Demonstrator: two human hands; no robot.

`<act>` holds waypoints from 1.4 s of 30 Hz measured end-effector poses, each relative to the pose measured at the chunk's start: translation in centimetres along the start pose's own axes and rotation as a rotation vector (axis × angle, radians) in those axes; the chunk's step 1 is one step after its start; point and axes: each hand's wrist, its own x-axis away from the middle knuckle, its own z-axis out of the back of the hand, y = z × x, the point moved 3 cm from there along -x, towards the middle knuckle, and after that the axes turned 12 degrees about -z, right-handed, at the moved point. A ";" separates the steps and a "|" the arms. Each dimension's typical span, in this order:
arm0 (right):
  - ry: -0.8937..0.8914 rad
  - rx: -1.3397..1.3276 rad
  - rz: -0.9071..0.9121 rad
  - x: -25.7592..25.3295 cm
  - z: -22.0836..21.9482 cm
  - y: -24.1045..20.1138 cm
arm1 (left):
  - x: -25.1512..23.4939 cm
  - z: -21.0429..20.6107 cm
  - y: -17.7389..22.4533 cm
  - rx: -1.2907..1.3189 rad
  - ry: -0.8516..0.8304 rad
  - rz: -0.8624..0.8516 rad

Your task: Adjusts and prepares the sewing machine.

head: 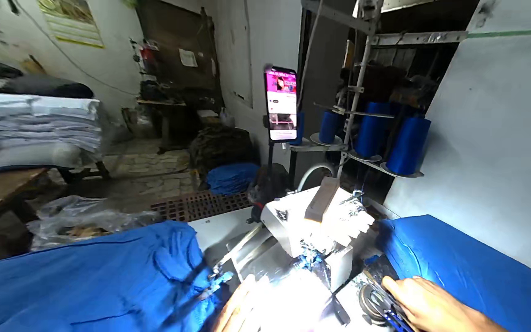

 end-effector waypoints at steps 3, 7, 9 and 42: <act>-0.045 -0.001 -0.086 0.1 0.8 -0.5 | 0.1 -0.6 -0.7 -0.011 0.012 -0.019; -0.140 -0.034 -0.105 0.2 0.3 -0.4 | 1.5 -1.1 -1.9 0.044 -0.055 0.019; -0.193 -0.068 -0.103 -0.4 0.0 -0.1 | 1.7 -1.2 -1.9 0.028 -0.049 0.028; 0.674 0.082 0.012 3.3 8.8 -14.7 | 0.8 -1.5 -2.0 -0.072 0.035 0.004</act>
